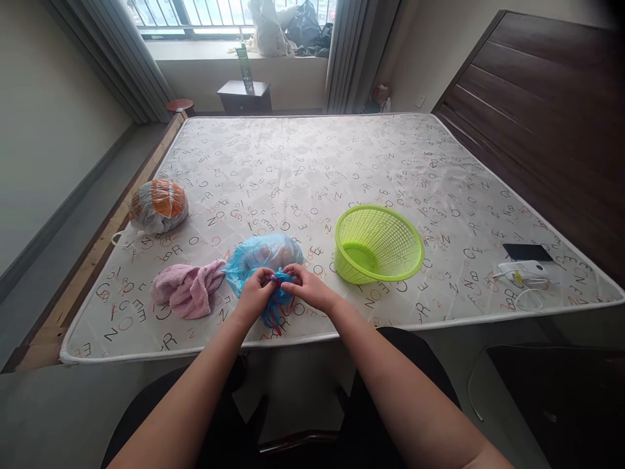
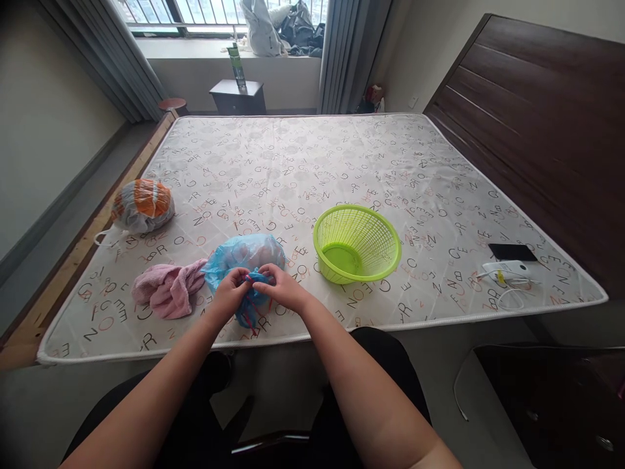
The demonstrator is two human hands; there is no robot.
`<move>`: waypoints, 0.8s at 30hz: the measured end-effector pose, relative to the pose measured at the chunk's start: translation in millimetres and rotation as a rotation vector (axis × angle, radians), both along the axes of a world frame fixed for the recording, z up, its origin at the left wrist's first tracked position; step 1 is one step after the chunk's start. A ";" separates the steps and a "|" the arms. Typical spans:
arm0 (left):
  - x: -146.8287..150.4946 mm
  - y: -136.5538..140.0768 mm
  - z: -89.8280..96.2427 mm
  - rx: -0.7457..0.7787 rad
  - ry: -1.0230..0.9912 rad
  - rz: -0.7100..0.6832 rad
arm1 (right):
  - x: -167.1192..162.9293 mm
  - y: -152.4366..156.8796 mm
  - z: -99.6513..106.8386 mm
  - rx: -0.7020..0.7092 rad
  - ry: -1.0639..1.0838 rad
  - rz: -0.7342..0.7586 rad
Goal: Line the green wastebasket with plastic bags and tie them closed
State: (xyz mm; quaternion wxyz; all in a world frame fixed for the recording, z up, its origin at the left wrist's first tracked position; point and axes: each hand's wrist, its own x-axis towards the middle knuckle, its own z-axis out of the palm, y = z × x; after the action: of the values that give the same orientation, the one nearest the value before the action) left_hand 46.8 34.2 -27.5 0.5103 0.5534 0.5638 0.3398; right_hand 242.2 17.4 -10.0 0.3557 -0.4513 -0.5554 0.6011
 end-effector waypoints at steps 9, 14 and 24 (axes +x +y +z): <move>1.8 -3.1 10.1 0.083 0.202 -0.180 | -2.2 2.2 -7.5 0.118 -0.392 -0.151; 1.0 -2.3 3.3 0.128 0.404 -0.196 | 2.5 6.7 -11.2 0.137 -0.433 -0.395; -3.7 -2.7 -4.4 0.116 0.524 -0.185 | -0.7 3.1 -11.8 0.168 -0.407 -0.443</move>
State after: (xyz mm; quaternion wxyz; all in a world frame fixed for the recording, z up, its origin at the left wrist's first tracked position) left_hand 43.2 31.5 -31.9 0.3435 0.6997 0.6032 0.1691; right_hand 241.5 20.5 -21.8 0.3958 -0.6412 -0.5512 0.3582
